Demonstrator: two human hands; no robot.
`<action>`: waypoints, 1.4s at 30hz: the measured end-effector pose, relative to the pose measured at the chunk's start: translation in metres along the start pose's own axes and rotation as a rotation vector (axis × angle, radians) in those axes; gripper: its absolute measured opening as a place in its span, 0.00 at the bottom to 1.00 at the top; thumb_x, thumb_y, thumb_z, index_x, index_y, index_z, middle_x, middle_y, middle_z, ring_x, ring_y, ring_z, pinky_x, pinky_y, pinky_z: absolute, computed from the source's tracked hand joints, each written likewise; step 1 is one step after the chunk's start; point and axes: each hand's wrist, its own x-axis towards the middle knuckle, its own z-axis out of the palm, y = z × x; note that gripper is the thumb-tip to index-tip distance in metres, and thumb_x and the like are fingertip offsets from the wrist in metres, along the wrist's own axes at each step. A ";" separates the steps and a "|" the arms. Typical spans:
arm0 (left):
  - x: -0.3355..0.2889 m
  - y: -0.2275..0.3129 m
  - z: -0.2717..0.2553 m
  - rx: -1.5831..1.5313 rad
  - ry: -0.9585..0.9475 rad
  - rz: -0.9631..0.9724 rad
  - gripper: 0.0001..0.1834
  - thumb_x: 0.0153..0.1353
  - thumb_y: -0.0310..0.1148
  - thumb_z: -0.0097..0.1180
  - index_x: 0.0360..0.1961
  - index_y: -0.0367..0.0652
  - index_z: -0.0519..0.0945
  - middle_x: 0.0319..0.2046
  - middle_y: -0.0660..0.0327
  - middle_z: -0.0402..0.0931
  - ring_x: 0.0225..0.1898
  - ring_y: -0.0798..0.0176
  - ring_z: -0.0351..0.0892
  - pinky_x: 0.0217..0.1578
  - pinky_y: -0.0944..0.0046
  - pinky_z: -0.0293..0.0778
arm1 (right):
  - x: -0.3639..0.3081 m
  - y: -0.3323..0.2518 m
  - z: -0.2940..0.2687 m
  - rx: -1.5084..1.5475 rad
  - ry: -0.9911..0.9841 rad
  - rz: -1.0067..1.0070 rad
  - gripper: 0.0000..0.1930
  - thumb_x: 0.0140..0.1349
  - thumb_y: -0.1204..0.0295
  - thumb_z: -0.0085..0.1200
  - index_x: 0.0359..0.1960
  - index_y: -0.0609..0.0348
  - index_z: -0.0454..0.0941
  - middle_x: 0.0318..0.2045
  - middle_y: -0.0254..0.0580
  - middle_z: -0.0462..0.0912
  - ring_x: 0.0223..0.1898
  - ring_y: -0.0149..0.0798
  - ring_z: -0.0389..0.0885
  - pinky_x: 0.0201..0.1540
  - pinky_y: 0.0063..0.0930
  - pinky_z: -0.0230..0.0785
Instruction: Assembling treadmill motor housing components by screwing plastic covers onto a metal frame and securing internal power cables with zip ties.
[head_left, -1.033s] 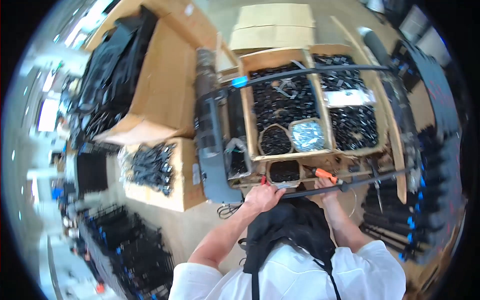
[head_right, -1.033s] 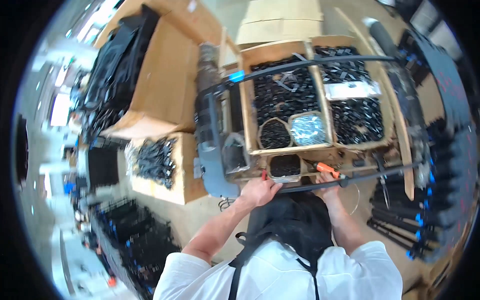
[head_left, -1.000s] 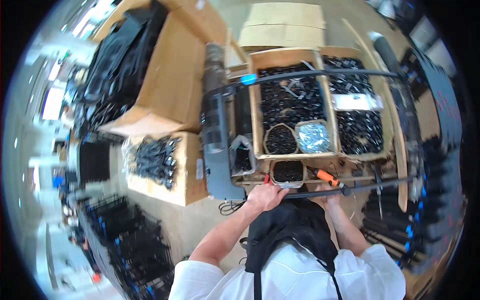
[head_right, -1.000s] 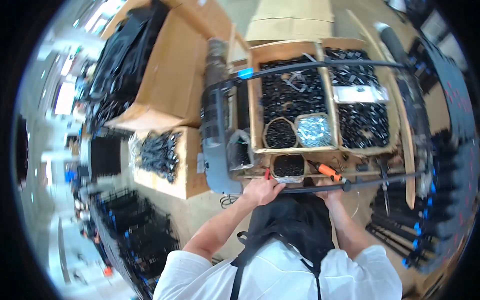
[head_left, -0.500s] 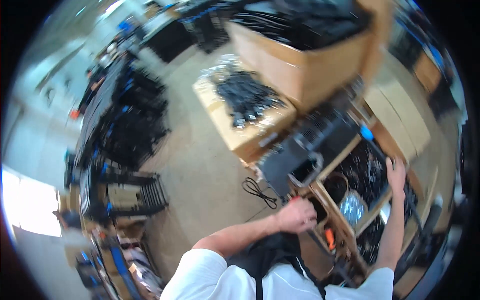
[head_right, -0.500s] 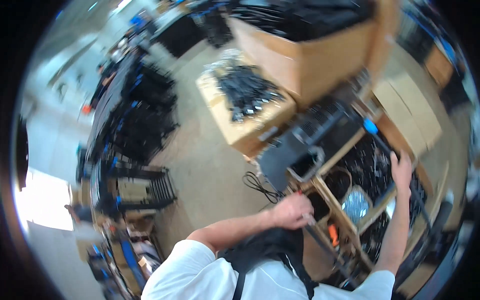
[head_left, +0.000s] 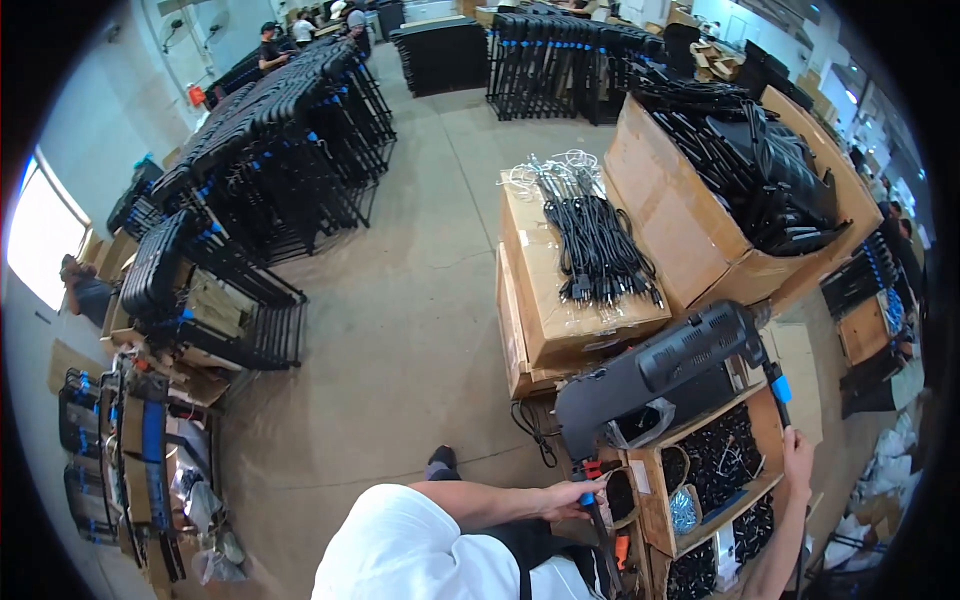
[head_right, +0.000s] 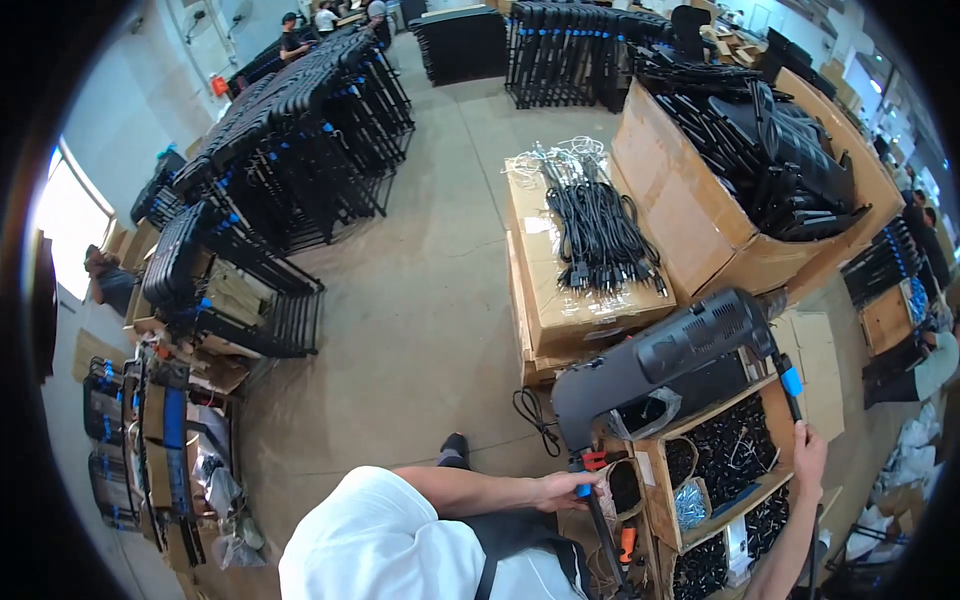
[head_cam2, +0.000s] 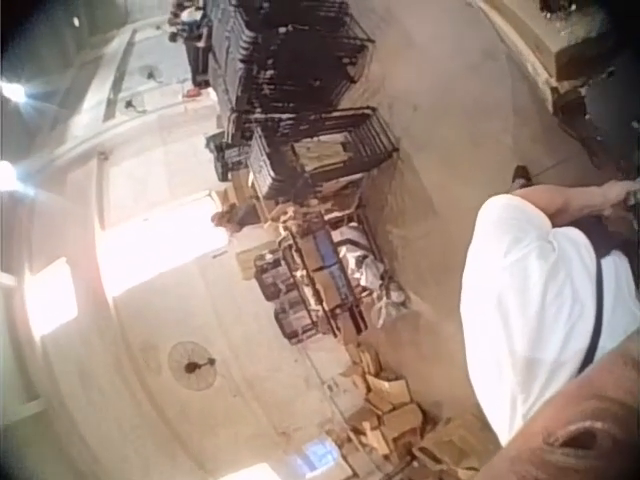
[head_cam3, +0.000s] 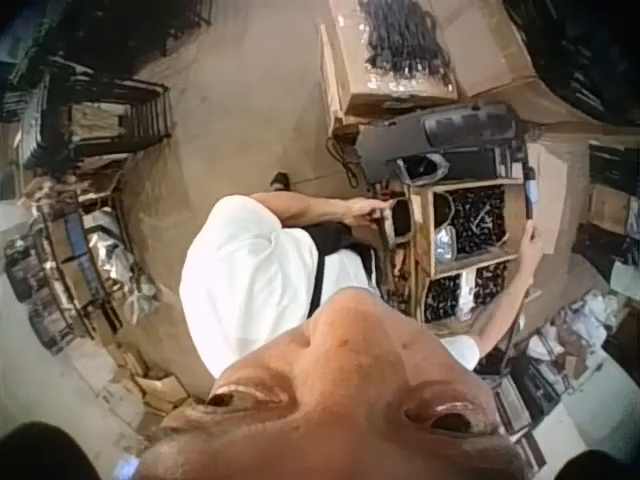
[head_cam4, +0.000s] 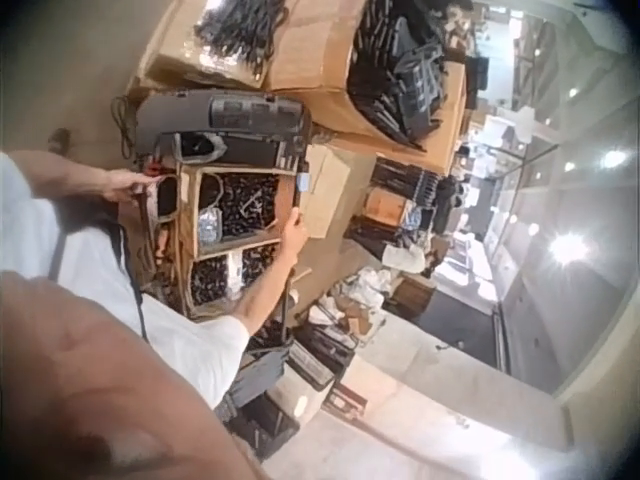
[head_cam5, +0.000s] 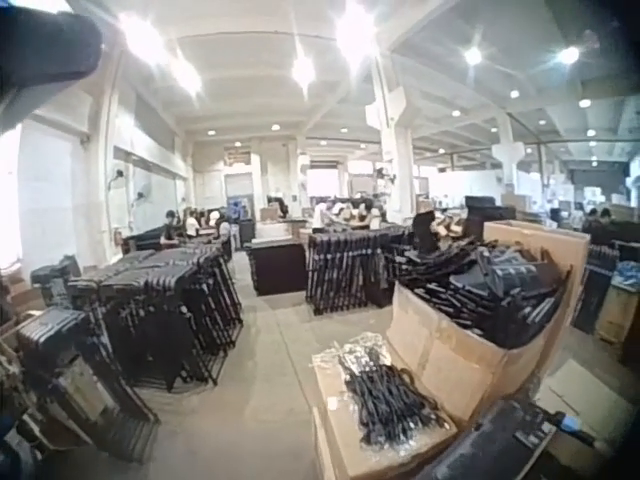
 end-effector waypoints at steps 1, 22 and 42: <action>-0.012 0.005 -0.009 -0.071 -0.035 0.032 0.18 0.76 0.49 0.56 0.57 0.51 0.81 0.52 0.66 0.83 0.58 0.66 0.80 0.60 0.56 0.74 | -0.014 -0.073 -0.045 -0.066 -0.012 -0.010 0.26 0.77 0.52 0.50 0.33 0.66 0.79 0.19 0.53 0.73 0.24 0.48 0.74 0.31 0.44 0.64; -0.294 0.536 -0.189 0.625 0.324 1.062 0.20 0.65 0.35 0.64 0.56 0.37 0.82 0.45 0.60 0.88 0.44 0.67 0.87 0.45 0.64 0.81 | -0.138 -0.589 0.005 0.312 -0.419 0.272 0.23 0.57 0.76 0.71 0.53 0.57 0.77 0.38 0.34 0.83 0.42 0.32 0.83 0.49 0.33 0.77; -0.104 0.686 -0.344 1.031 0.730 0.770 0.25 0.57 0.30 0.73 0.57 0.41 0.84 0.43 0.59 0.88 0.44 0.63 0.84 0.50 0.58 0.78 | -0.117 -0.523 0.492 0.534 -0.078 0.178 0.17 0.61 0.68 0.70 0.50 0.56 0.80 0.48 0.43 0.86 0.51 0.43 0.84 0.56 0.42 0.76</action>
